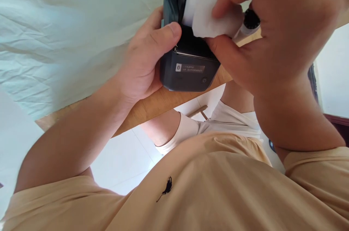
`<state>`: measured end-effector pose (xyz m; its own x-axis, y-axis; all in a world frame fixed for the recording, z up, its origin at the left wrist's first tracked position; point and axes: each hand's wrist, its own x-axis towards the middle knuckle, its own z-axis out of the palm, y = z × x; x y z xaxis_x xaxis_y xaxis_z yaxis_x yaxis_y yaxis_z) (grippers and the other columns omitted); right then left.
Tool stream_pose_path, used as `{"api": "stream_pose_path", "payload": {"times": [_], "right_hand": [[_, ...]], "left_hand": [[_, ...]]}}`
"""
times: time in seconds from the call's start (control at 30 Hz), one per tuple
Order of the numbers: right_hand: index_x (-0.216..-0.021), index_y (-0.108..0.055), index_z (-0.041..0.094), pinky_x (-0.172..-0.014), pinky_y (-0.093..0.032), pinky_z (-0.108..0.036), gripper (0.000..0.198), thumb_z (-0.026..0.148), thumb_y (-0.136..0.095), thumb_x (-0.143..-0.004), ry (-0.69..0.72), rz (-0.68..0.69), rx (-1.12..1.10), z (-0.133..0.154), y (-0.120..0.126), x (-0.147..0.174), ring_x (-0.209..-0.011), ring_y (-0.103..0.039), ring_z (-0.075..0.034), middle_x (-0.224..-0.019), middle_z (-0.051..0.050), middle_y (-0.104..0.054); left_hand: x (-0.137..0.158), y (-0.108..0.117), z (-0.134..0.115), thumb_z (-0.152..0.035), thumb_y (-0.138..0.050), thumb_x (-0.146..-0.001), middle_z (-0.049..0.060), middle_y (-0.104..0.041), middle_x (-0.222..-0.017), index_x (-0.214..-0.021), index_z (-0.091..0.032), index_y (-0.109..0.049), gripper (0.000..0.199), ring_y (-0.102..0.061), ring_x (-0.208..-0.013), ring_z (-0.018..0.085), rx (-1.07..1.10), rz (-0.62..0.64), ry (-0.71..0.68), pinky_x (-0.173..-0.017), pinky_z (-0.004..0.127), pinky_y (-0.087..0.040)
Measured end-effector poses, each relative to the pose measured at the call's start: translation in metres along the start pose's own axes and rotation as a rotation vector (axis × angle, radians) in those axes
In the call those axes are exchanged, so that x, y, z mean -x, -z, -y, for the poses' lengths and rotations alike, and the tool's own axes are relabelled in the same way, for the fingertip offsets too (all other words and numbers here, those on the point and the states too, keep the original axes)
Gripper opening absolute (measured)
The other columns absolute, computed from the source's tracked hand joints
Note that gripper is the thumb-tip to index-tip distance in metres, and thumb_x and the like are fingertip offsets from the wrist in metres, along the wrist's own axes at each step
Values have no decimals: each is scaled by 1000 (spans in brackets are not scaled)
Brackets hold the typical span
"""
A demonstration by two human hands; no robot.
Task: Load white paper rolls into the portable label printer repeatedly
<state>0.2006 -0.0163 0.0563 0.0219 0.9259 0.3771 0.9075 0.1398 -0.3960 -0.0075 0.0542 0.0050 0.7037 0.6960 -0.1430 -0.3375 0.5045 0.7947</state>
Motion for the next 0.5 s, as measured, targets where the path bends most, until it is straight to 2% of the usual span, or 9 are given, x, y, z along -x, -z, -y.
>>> {"api": "stream_pose_path", "payload": {"times": [0.03,0.1,0.17,0.23,0.3,0.37,0.43,0.47,0.5], "right_hand": [[-115,-86,32,-119,-60,-44,23,38,-70,-99,99,28,100,4,2,1,-127,-80,-19,-122,10,-80],[-109,-84,29,-115,-60,-43,25,37,-60,-108,199,8,185,9,2,6,-129,-81,-20,-129,10,-82],[-104,-80,27,-115,-60,-43,23,32,-58,-111,290,-57,169,12,-5,14,-127,-82,-20,-127,11,-83],[-104,-74,25,-110,-60,-42,12,27,-63,-109,389,-158,86,14,-17,23,-122,-82,-19,-120,10,-83],[-106,-73,25,-102,-61,-39,4,26,-70,-107,440,-240,1,13,-28,31,-117,-82,-17,-115,9,-83],[-106,-76,25,-98,-63,-37,12,34,-69,-110,490,-286,-43,9,-32,36,-114,-81,-14,-112,9,-83],[-105,-82,27,-109,-66,-40,31,53,-66,-113,426,-224,-73,2,-26,37,-120,-81,-15,-113,8,-84],[-103,-85,29,-117,-66,-42,41,65,-66,-111,305,-192,-106,-3,-21,36,-127,-80,-17,-115,7,-84],[-102,-87,30,-128,-64,-45,53,81,-72,-102,121,-138,-148,-9,-15,33,-136,-77,-21,-119,6,-83]], "left_hand": [[-1,0,0,-20,-78,-94,14,-85,-137,-116,-24,-61,28,-83,-144,41,3,-5,1,-96,49,-76],[-2,0,0,-24,-90,-85,11,-87,-134,-112,-25,-62,39,-83,-144,41,9,-13,5,-97,50,-77],[-2,1,0,-31,-100,-73,9,-88,-134,-106,-25,-66,47,-83,-145,42,14,-11,15,-97,49,-78],[0,5,2,-34,-104,-65,7,-86,-141,-106,-25,-72,52,-82,-146,42,14,-10,0,-95,44,-79],[3,9,4,-31,-99,-73,1,-79,-155,-129,-26,-79,60,-81,-152,41,-56,7,-69,-97,41,-77],[5,13,5,-26,-87,-86,-6,-68,-166,-157,-37,-72,73,-71,-164,41,-202,52,-162,-108,48,-69],[5,16,4,-26,-81,-91,-8,-60,-173,-166,-42,-66,78,-54,-178,40,-322,86,-209,-121,57,-59],[5,16,3,-27,-82,-89,-8,-57,-177,-166,-41,-66,79,-46,-183,39,-346,89,-213,-129,58,-55],[5,17,3,-28,-84,-87,-7,-54,-181,-165,-39,-66,81,-40,-188,38,-352,83,-213,-136,57,-53]]}}
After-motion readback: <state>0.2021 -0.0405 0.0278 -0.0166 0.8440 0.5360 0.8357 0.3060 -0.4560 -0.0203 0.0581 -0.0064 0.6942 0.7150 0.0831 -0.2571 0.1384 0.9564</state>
